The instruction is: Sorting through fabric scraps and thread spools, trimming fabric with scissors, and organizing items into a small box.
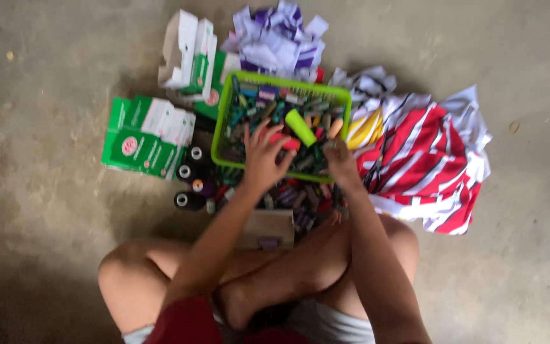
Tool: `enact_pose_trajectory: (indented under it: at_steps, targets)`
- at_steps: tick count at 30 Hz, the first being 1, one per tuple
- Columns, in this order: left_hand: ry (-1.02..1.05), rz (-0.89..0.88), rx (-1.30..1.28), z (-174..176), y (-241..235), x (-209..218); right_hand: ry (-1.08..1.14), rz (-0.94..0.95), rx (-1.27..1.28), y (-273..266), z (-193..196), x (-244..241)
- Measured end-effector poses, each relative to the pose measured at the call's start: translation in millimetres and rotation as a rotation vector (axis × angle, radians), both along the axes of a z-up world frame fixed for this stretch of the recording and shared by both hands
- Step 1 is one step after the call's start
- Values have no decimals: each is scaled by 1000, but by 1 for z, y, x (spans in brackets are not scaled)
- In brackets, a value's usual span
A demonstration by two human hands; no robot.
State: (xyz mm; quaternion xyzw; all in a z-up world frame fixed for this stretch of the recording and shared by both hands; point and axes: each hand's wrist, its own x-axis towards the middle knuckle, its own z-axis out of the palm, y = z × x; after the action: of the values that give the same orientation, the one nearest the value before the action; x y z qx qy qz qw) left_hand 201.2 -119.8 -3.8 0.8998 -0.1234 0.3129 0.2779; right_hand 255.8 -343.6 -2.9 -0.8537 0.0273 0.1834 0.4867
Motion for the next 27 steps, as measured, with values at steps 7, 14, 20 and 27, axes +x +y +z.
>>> enact_pose_trajectory:
  at_steps: [7, 14, 20, 27]
  targets:
    - [191, -106, -107, -27, -36, 0, 167, -35, 279, 12, 12, -14]
    - [191, -129, -44, -38, -46, 2, 32, 132, 86, 11, 49, -17]
    - [190, -132, -74, -36, -43, 0, -380, 461, -123, 53, 106, 45]
    - [205, -105, -74, -35, -44, 1, -494, 455, -341, 12, -59, 272]
